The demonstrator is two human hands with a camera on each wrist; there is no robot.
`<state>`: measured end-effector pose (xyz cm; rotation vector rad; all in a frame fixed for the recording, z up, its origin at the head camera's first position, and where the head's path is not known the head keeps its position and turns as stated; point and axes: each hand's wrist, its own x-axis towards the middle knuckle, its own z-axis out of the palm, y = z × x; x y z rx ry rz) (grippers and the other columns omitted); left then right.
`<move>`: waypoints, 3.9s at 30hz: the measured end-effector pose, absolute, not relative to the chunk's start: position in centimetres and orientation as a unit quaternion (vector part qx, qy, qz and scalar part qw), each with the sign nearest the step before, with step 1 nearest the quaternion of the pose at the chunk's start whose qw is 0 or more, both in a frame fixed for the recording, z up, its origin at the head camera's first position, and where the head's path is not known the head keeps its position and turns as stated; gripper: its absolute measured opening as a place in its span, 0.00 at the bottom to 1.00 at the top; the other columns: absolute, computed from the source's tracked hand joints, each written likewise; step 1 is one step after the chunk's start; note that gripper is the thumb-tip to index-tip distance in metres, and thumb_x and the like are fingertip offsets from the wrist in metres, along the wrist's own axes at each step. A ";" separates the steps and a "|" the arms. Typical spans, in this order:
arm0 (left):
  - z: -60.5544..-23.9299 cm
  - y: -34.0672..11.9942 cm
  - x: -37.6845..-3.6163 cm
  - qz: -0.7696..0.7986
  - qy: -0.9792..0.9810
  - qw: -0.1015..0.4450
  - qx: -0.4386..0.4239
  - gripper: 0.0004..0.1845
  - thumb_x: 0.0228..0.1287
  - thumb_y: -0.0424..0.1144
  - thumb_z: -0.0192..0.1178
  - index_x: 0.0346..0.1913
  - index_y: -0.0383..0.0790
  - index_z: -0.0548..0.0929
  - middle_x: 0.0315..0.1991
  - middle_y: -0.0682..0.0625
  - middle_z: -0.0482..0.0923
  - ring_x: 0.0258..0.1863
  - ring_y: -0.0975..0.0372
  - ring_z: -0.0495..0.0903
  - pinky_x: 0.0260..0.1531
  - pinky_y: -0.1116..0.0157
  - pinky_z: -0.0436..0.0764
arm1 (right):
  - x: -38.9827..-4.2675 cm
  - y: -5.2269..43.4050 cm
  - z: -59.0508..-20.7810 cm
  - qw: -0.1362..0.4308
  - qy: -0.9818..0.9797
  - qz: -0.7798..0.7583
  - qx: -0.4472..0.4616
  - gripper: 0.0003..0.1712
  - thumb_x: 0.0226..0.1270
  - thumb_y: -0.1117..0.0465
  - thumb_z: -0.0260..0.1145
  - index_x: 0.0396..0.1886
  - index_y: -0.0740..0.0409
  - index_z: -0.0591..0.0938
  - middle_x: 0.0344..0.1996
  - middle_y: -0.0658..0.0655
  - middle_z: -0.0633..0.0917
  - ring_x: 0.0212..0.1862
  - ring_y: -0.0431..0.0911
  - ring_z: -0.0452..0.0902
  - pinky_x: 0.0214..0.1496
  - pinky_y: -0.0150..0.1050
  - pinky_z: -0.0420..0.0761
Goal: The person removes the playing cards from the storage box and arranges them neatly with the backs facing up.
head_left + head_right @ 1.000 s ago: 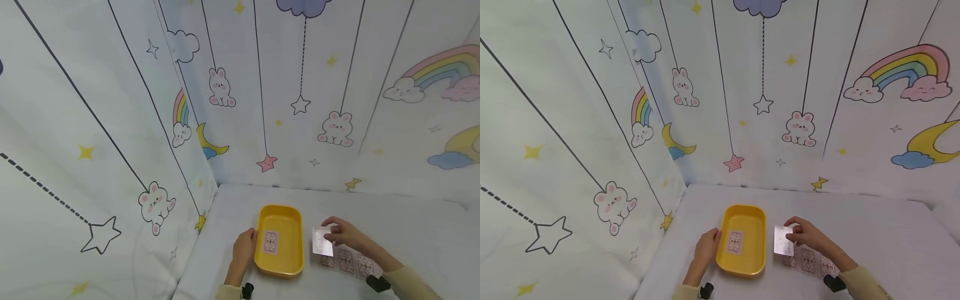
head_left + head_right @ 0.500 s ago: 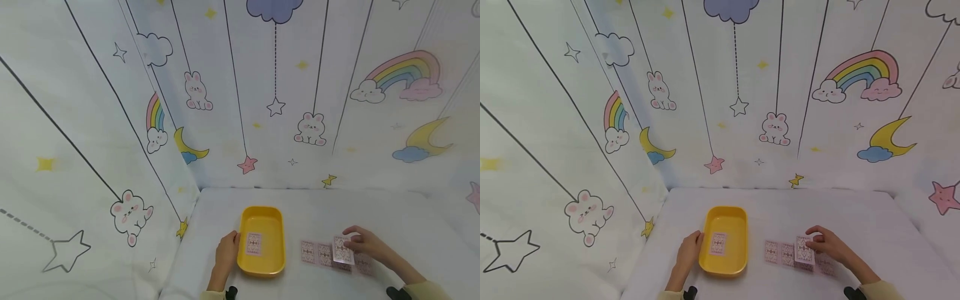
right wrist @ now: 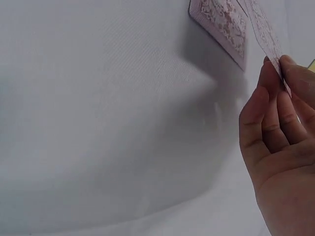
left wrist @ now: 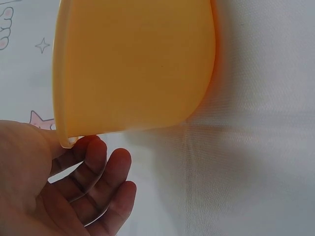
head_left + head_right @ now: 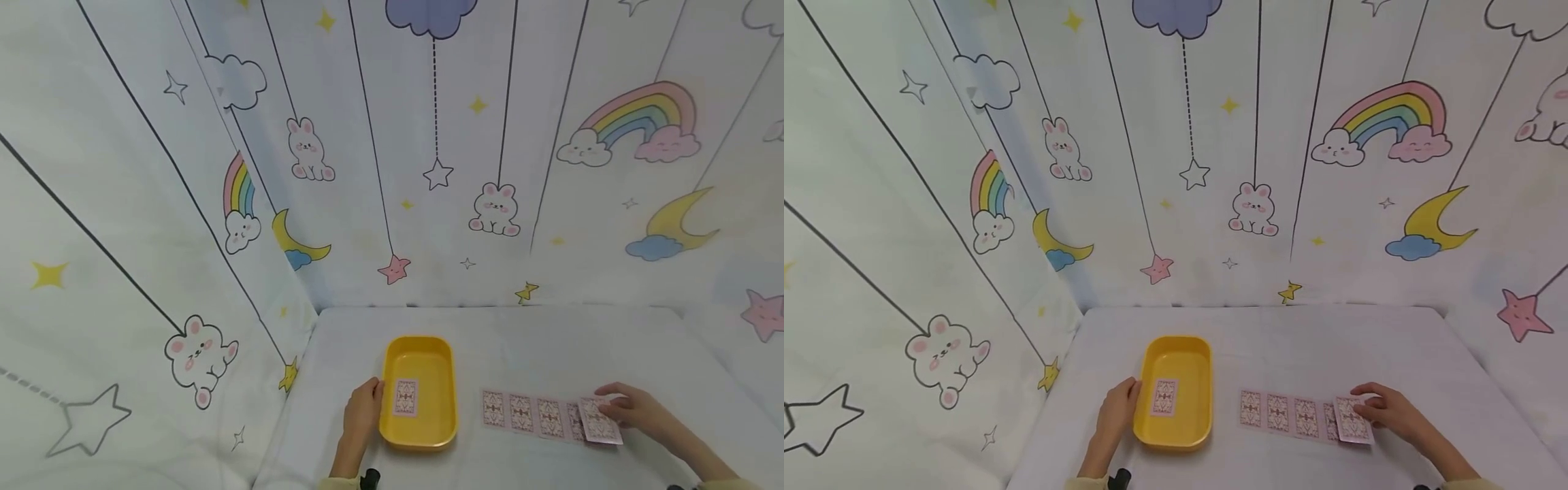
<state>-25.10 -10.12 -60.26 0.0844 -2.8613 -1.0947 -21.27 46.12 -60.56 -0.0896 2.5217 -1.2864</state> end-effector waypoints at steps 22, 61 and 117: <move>-59.6 -10.1 -24.8 -0.355 -0.933 0.040 0.028 0.12 0.78 0.42 0.53 0.34 0.41 0.77 0.22 0.54 0.68 0.21 0.64 0.67 0.22 0.69 0.66 | -19.6 48.2 -62.0 0.114 0.937 -0.329 0.029 0.27 0.67 0.50 0.69 0.55 0.67 0.78 0.41 0.61 0.85 0.41 0.47 0.81 0.42 0.45 0.82; -60.3 -10.2 -25.0 -0.366 -0.929 0.032 0.044 0.12 0.77 0.43 0.53 0.35 0.42 0.78 0.22 0.54 0.69 0.22 0.64 0.68 0.21 0.69 0.66 | -20.1 44.7 -61.4 0.108 0.973 -0.203 0.012 0.10 0.65 0.59 0.70 0.35 0.62 0.81 0.29 0.50 0.80 0.33 0.44 0.75 0.37 0.41 0.77; -59.2 -9.9 -25.9 -0.333 -0.942 0.028 0.014 0.14 0.75 0.42 0.56 0.27 0.45 0.76 0.19 0.57 0.66 0.17 0.66 0.64 0.18 0.69 0.62 | -31.1 5.6 -57.7 0.164 0.962 -0.060 -0.209 0.50 0.40 0.42 0.85 0.58 0.60 0.71 0.50 0.65 0.73 0.50 0.57 0.71 0.57 0.54 0.79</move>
